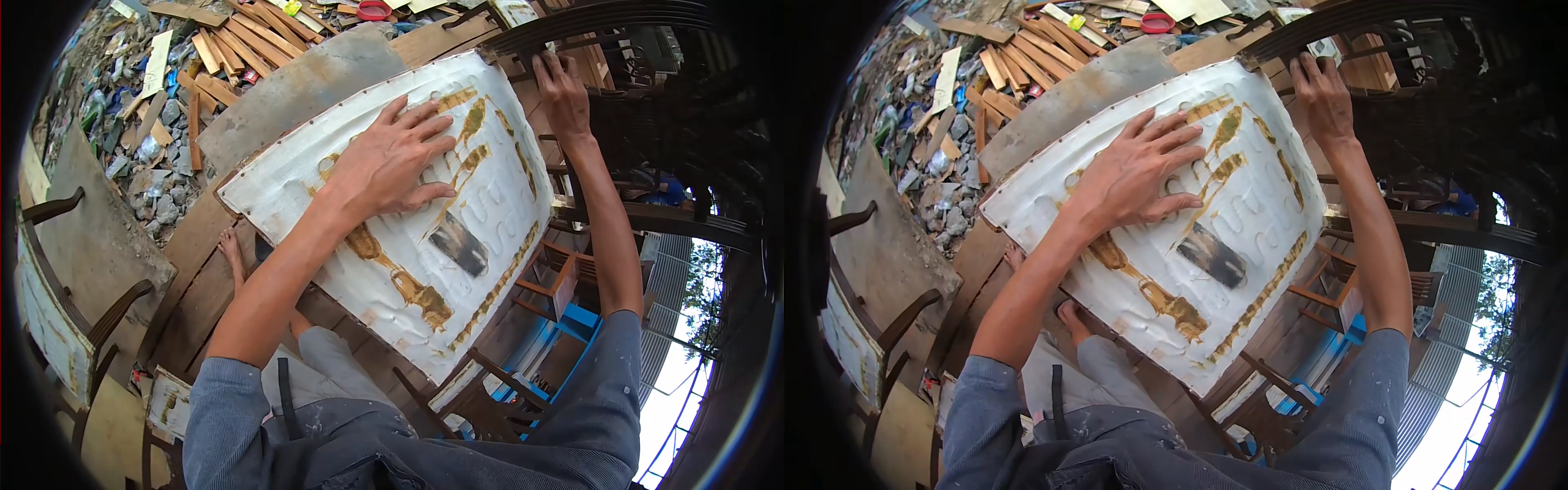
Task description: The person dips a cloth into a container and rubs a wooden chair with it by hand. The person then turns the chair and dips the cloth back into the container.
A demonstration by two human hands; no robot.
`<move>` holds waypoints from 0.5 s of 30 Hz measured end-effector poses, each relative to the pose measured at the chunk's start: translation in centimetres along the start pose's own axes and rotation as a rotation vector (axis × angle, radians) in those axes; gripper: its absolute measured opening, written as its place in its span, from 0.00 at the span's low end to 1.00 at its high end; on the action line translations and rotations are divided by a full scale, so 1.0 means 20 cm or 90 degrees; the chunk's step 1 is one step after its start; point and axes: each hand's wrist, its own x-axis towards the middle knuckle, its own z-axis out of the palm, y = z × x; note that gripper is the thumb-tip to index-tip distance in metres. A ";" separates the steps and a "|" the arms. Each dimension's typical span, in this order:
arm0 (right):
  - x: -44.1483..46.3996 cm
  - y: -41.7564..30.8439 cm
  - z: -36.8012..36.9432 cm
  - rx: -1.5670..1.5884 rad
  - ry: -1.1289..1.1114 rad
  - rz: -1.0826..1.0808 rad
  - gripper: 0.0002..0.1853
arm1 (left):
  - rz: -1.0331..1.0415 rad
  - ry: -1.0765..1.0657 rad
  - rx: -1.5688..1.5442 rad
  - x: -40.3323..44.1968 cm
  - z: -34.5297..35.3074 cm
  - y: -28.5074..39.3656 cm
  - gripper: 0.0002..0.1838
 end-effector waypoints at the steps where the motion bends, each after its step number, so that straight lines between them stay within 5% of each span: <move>1: 0.05 -0.01 0.00 -0.016 0.010 -0.006 0.25 | 0.001 0.002 -0.003 0.00 0.00 0.00 0.36; 15: -0.01 -0.03 0.00 0.011 -0.013 -0.080 0.20 | 0.006 -0.013 0.003 0.01 -0.01 0.00 0.35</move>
